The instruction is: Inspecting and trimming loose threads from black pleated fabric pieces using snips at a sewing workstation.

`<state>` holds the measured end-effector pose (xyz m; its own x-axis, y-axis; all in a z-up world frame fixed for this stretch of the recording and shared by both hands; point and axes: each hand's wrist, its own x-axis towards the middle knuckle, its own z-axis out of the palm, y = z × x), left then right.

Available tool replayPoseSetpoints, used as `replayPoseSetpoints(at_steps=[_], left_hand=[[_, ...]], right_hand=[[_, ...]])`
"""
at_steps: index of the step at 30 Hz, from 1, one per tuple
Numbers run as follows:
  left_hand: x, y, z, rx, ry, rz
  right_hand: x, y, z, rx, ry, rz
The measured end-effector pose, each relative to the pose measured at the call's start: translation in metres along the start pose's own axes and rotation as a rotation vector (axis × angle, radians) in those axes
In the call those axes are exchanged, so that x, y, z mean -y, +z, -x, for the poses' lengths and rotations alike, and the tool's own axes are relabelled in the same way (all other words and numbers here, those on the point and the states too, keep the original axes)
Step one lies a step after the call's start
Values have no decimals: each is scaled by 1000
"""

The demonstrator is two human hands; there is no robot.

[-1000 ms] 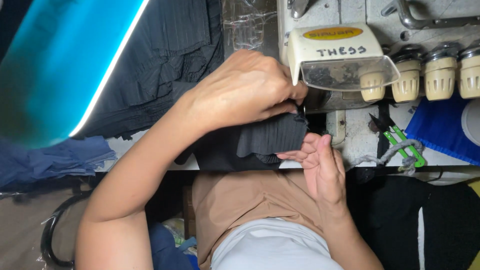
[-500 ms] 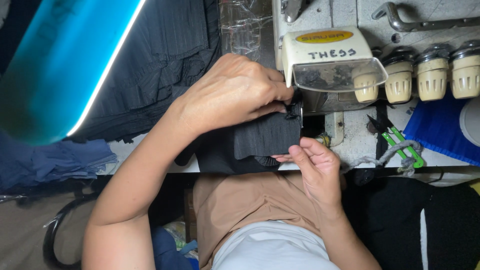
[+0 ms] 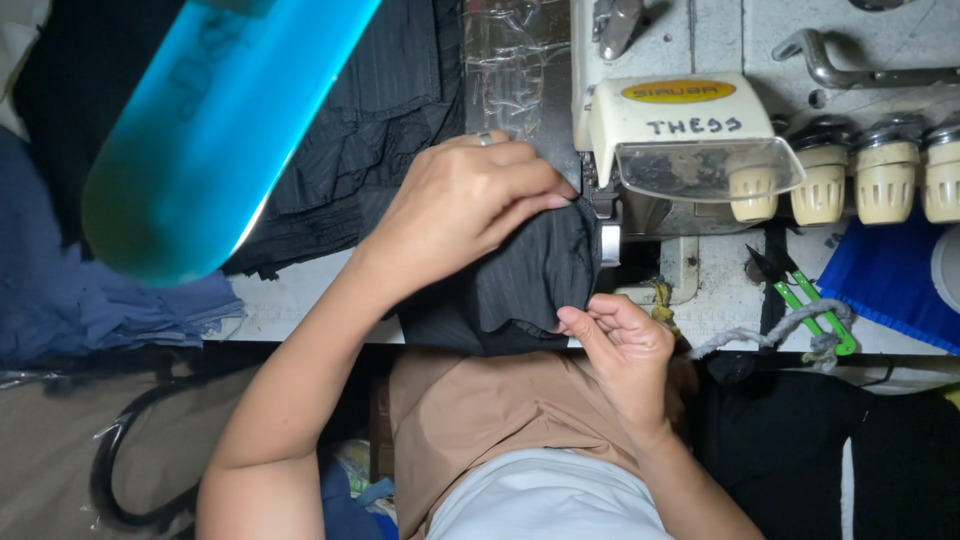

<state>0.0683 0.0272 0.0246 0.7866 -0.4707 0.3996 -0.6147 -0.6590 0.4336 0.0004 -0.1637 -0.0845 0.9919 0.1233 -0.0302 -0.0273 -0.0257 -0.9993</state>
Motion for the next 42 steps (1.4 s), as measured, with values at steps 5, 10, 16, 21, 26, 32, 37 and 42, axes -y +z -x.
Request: replayPoseSetpoints(at_steps=[5, 10, 16, 21, 26, 32, 37, 42], left_hand=[[-3, 9, -5, -12, 22, -259], [-14, 7, -7, -113, 118, -503], [-77, 30, 18, -8, -134, -750], [-88, 50, 28, -84, -311, -599], [-74, 46, 30, -220, -242, -416], [-56, 38, 32, -177, -154, -236], [-37, 26, 27, -139, -135, -71], [-16, 18, 15, -118, -149, -14]], right_hand=[[-7, -3, 4, -46, -37, 90], [-18, -8, 8, -88, -112, 216], [22, -5, 15, -78, -157, 253], [19, -10, 23, -93, -277, 314], [38, -1, 22, -72, -303, 237], [42, 0, 17, -126, -269, 328], [50, 5, 2, -81, -258, 266], [69, 9, -19, -38, -289, 320]])
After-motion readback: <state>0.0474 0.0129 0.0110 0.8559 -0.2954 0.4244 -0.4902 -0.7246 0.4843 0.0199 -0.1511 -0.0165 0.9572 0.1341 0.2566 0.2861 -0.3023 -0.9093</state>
